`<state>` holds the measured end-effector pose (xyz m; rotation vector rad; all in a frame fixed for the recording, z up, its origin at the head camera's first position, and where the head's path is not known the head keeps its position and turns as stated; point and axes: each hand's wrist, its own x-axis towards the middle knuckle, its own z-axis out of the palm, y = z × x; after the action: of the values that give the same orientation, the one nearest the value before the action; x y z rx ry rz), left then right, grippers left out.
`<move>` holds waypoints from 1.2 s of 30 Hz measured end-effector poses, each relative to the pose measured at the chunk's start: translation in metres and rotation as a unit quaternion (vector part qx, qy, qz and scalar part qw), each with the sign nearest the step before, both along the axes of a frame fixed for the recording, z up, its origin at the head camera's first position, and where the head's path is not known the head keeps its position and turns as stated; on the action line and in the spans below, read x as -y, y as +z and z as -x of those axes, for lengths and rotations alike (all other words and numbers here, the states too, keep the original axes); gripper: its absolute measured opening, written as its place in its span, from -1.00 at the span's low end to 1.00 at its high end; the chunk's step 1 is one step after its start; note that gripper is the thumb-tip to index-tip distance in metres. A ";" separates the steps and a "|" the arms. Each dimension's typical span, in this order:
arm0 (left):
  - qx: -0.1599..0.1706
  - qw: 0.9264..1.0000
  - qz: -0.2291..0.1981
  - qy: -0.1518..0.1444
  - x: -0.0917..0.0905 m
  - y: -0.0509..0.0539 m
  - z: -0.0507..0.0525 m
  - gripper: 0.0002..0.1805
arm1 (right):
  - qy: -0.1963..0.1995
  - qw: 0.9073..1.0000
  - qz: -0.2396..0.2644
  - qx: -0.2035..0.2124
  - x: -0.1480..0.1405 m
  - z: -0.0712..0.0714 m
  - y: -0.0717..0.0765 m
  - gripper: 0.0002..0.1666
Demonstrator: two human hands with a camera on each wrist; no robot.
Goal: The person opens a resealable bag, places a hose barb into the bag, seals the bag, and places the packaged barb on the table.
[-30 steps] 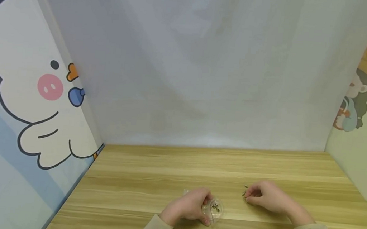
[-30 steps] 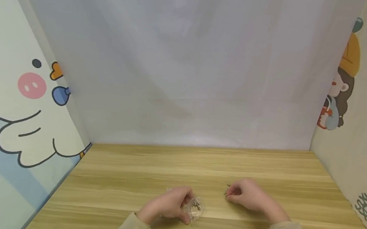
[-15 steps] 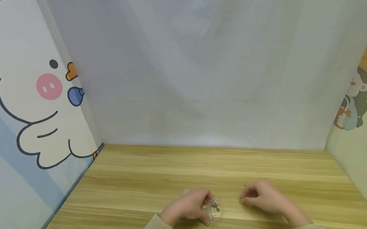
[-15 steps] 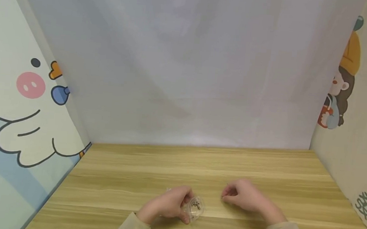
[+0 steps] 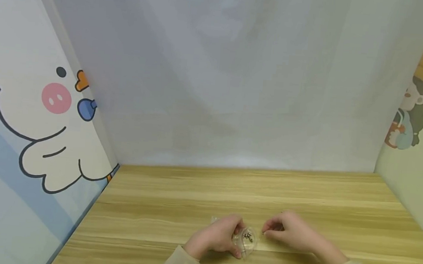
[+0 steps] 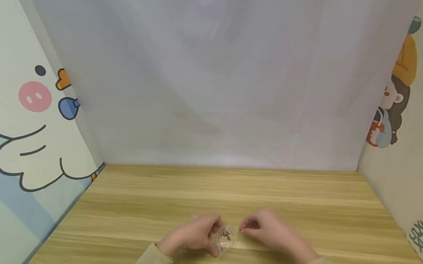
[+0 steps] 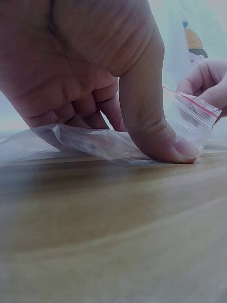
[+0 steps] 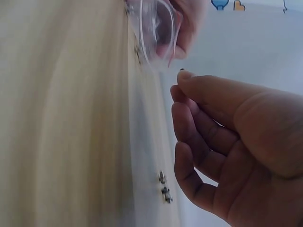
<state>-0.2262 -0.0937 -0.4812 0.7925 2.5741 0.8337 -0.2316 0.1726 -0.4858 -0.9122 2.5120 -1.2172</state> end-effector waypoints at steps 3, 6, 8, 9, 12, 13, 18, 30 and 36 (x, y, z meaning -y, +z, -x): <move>-0.003 1.000 0.003 -0.003 0.000 -0.001 0.001 -0.35 | 0.009 1.000 0.009 -0.005 0.009 -0.003 0.000 -0.96; -0.003 1.000 0.001 -0.003 0.000 -0.001 0.001 -0.35 | 0.016 1.000 0.021 -0.013 0.016 -0.006 -0.001 -0.95; -0.001 1.000 -0.003 -0.001 0.000 -0.001 0.001 -0.35 | 0.018 0.999 0.028 -0.016 0.020 -0.007 -0.002 -0.95; -0.001 1.000 -0.003 0.000 0.000 -0.001 0.001 -0.35 | 0.017 0.999 0.031 -0.016 0.022 -0.007 -0.002 -0.95; 0.003 1.000 -0.006 0.002 0.001 0.000 0.001 -0.35 | 0.011 0.999 0.037 -0.019 0.026 -0.009 -0.003 -0.96; 0.003 1.000 -0.006 0.001 0.001 0.000 0.001 -0.35 | 0.009 0.999 0.040 -0.020 0.028 -0.009 -0.004 -0.96; 0.002 1.000 -0.004 0.001 0.001 0.000 0.001 -0.36 | 0.000 0.998 0.049 -0.033 0.033 -0.012 -0.006 -0.95; 0.010 1.000 -0.006 0.005 0.000 0.000 0.000 -0.36 | 0.000 0.999 0.041 -0.016 0.037 -0.016 -0.005 -0.96; 0.010 1.000 -0.001 0.004 0.000 0.001 0.000 -0.37 | -0.001 0.999 0.044 -0.012 0.037 -0.016 -0.005 -0.94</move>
<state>-0.2259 -0.0939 -0.4806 0.7725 2.5611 0.8425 -0.2155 0.1357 -0.4909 -0.9517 2.4955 -1.3340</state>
